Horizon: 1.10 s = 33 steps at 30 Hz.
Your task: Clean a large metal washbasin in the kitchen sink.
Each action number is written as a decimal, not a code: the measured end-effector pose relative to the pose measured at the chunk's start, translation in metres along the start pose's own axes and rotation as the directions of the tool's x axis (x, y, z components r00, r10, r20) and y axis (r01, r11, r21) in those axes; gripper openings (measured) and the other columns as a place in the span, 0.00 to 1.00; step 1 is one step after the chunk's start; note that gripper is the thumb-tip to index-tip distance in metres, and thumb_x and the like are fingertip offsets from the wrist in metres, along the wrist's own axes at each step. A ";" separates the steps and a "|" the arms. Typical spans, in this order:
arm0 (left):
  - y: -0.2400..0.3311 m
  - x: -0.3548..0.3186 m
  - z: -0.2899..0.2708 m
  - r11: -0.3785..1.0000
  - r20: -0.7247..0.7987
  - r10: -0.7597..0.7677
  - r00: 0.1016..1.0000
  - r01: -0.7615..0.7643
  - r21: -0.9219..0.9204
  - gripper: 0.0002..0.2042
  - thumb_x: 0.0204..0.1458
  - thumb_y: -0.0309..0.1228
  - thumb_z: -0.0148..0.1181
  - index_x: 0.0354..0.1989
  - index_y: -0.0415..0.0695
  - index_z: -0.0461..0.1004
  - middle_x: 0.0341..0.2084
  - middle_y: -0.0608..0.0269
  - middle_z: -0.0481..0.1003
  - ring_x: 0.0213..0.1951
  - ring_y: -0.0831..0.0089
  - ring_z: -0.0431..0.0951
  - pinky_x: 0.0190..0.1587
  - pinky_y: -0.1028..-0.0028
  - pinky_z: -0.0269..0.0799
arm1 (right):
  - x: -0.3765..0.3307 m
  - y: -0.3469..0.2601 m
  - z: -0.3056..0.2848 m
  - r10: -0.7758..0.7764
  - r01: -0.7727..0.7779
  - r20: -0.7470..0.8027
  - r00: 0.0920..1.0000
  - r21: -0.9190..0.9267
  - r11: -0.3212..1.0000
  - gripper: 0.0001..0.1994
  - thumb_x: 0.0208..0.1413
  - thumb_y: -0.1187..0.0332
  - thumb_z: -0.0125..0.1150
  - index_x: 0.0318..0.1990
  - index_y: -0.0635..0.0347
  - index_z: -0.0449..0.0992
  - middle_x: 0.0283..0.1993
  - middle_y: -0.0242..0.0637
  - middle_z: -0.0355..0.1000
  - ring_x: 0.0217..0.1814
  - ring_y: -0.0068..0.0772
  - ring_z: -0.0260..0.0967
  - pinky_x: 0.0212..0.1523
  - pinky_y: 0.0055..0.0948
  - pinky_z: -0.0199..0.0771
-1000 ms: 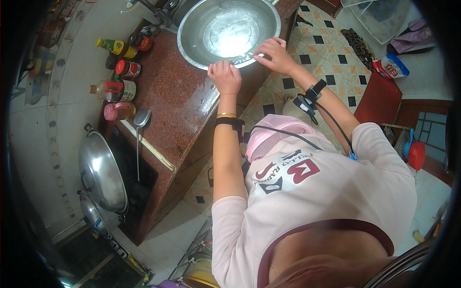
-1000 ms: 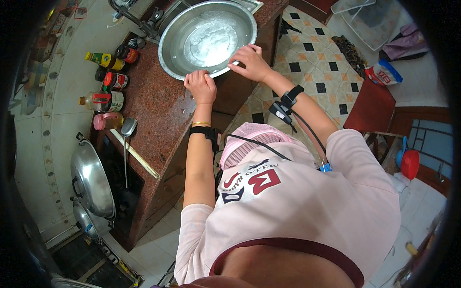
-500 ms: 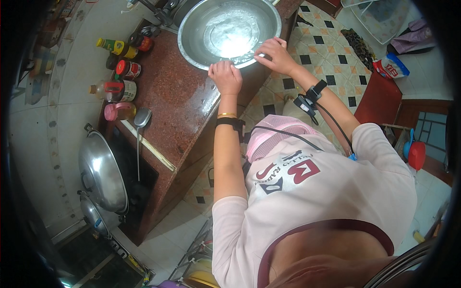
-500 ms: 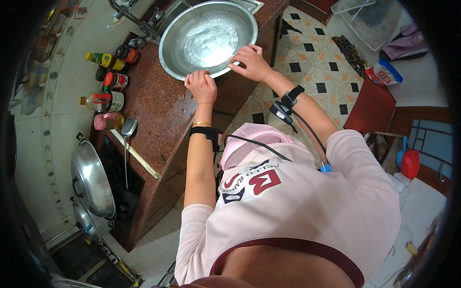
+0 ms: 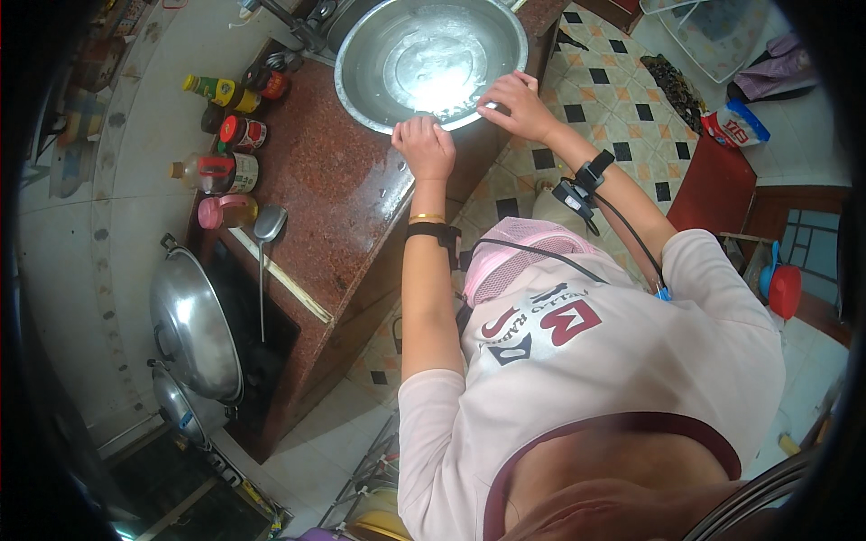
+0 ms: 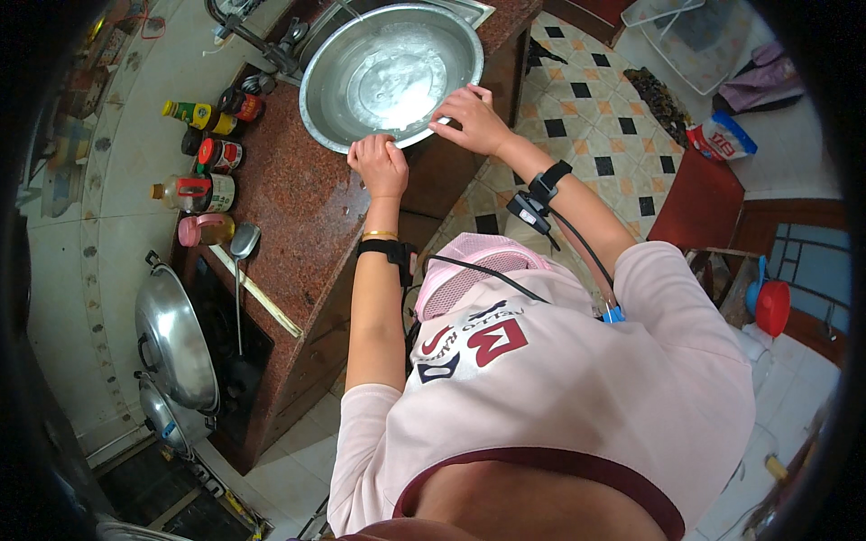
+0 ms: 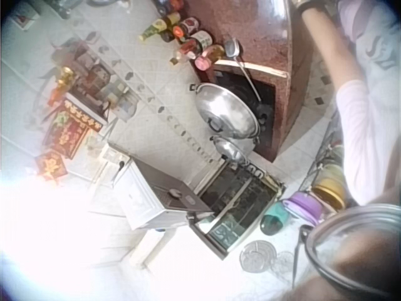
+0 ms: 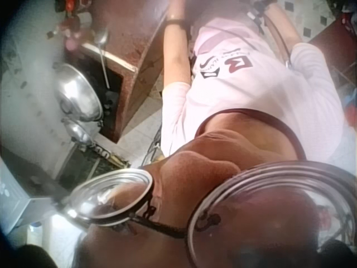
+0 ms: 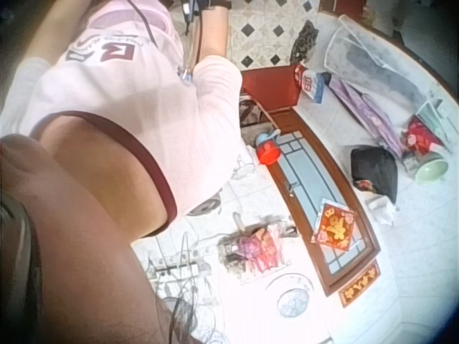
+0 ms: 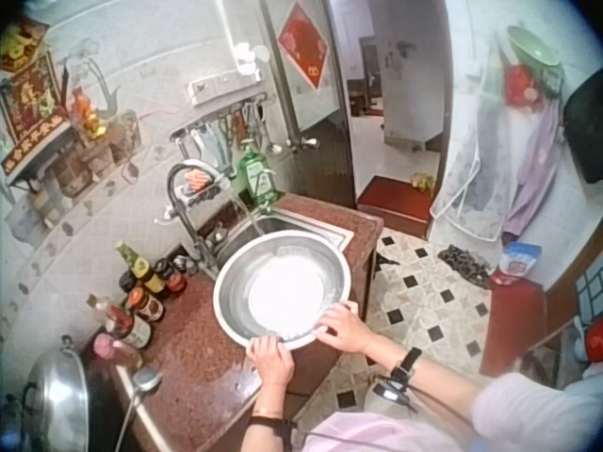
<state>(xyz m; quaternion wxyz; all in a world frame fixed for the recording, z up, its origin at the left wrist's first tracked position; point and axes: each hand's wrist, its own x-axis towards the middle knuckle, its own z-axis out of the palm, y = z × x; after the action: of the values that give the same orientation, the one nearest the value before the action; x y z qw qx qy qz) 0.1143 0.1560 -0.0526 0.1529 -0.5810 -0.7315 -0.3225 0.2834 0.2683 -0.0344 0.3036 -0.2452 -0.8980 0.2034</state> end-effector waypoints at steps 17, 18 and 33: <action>0.000 0.001 0.000 1.000 0.018 0.007 1.000 -0.007 0.029 0.08 0.47 0.32 0.43 0.24 0.47 0.70 0.26 0.64 0.69 0.37 0.64 0.66 0.51 0.61 0.50 | 0.000 0.002 0.001 -0.008 0.008 -0.002 1.000 -0.011 1.000 0.12 0.50 0.53 0.53 0.31 0.49 0.75 0.34 0.28 0.69 0.47 0.28 0.61 0.58 0.40 0.41; 0.000 0.000 0.000 0.999 0.013 0.008 1.000 -0.009 0.032 0.08 0.47 0.32 0.43 0.24 0.47 0.70 0.26 0.64 0.69 0.37 0.65 0.66 0.51 0.61 0.50 | 0.000 0.002 0.001 -0.013 0.013 -0.013 1.000 -0.006 1.000 0.12 0.50 0.53 0.53 0.31 0.49 0.75 0.35 0.28 0.69 0.47 0.28 0.61 0.59 0.40 0.41; -0.001 -0.001 0.000 0.999 0.014 0.004 1.000 -0.005 0.042 0.08 0.47 0.32 0.42 0.24 0.47 0.69 0.26 0.64 0.69 0.37 0.64 0.66 0.51 0.61 0.50 | -0.001 0.002 0.002 -0.022 0.022 -0.011 1.000 -0.008 1.000 0.11 0.50 0.54 0.54 0.30 0.48 0.75 0.34 0.27 0.69 0.46 0.27 0.61 0.58 0.39 0.41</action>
<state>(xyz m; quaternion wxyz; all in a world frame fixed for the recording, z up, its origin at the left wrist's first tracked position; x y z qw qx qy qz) 0.1140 0.1554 -0.0534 0.1608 -0.5814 -0.7380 -0.3025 0.2835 0.2692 -0.0371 0.3099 -0.2375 -0.8997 0.1951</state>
